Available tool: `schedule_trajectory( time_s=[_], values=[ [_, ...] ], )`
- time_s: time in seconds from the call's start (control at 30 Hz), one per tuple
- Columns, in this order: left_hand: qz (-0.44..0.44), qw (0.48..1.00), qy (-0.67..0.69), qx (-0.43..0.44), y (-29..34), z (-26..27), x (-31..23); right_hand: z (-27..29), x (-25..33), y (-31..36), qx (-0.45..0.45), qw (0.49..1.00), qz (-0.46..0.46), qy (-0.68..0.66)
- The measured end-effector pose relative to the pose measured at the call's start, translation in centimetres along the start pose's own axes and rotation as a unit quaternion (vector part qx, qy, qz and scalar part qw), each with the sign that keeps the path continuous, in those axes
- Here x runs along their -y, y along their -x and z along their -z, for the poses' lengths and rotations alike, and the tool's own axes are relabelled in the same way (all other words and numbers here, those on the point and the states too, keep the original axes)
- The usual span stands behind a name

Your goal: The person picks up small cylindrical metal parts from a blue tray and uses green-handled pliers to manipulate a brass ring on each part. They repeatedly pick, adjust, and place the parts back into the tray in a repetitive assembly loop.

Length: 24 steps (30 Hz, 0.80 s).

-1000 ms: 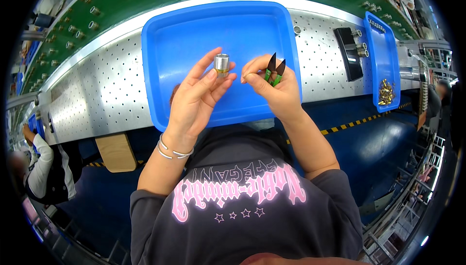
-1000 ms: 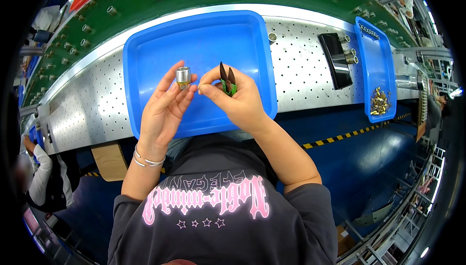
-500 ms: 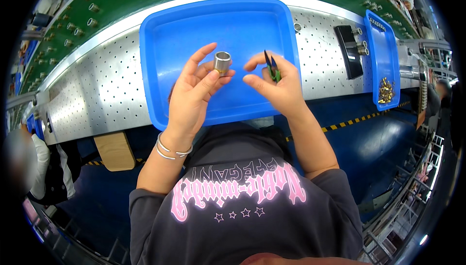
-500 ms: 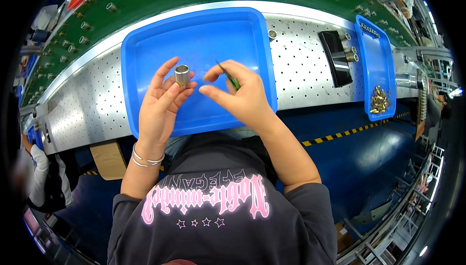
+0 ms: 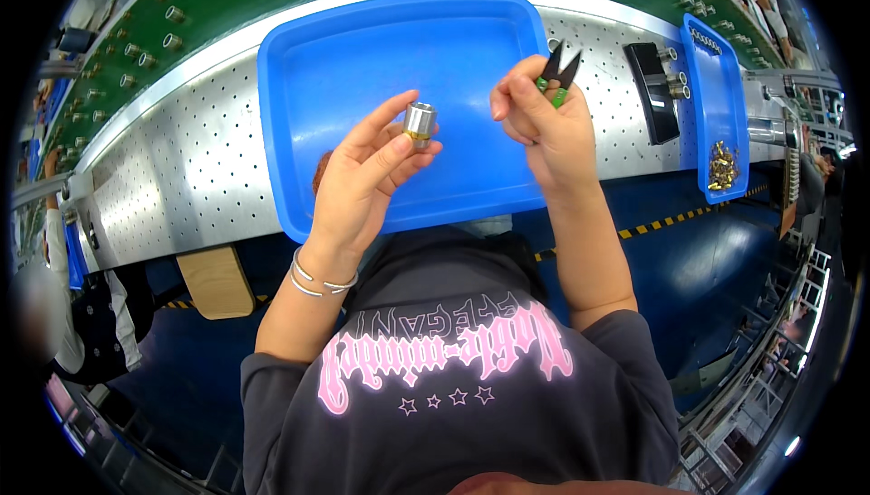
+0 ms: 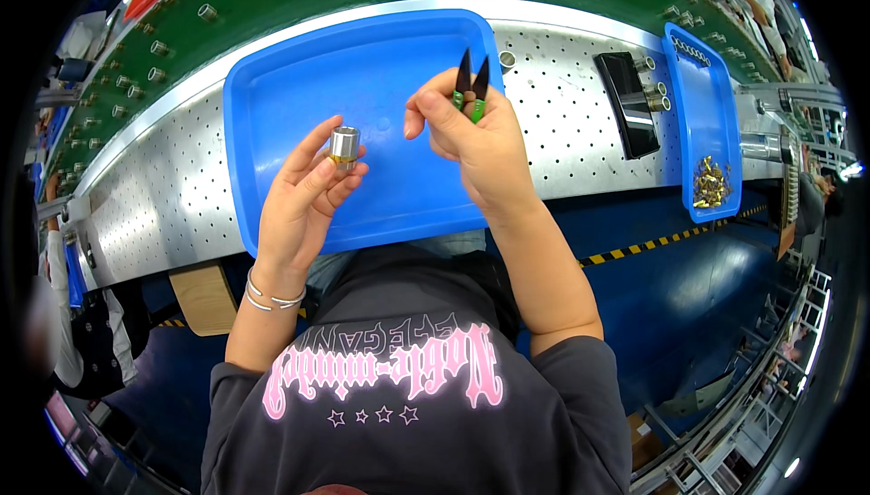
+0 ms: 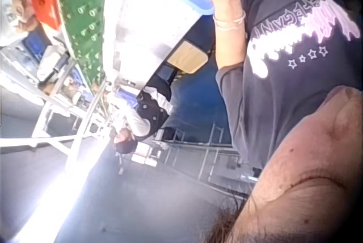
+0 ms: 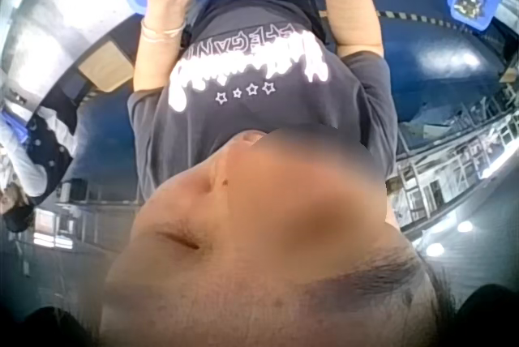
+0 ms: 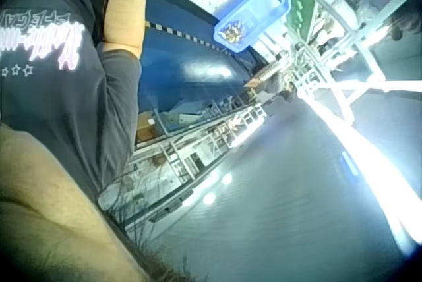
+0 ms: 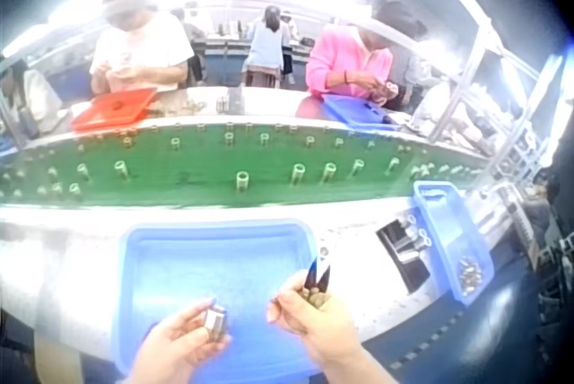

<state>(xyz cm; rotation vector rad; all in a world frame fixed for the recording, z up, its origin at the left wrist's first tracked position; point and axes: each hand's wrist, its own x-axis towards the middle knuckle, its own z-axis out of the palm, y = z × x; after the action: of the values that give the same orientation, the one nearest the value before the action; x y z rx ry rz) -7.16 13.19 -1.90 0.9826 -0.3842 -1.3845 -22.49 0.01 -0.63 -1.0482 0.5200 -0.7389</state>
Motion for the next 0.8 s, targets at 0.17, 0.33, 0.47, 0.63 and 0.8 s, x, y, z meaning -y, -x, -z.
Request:
schedule_trajectory(
  time_s=[0.17, 0.33, 0.47, 0.63, 0.8],
  values=[
    [0.002, 0.999, 0.039, -0.005, -0.2, 0.0, 0.3, 0.0, 0.7, 0.2, 0.063, 0.997, 0.045, -0.024],
    [0.0, 0.997, 0.074, 0.0, -0.3, 0.1, 0.1, -0.7, 0.9, 0.3, 0.087, 0.995, 0.055, 0.016],
    [-0.005, 0.999, 0.049, -0.009, -0.3, 0.1, 0.1, -0.9, 1.1, 0.1, 0.12, 0.989, 0.068, 0.048],
    [-0.02, 0.999, 0.019, -0.028, -0.4, 0.1, 0.3, -2.0, 1.7, -0.1, 0.144, 0.984, 0.077, 0.073],
    [-0.028, 0.999, 0.011, -0.03, -0.4, 0.0, 0.2, -2.6, 1.6, -0.3, 0.166, 0.98, 0.092, 0.064]
  ],
)
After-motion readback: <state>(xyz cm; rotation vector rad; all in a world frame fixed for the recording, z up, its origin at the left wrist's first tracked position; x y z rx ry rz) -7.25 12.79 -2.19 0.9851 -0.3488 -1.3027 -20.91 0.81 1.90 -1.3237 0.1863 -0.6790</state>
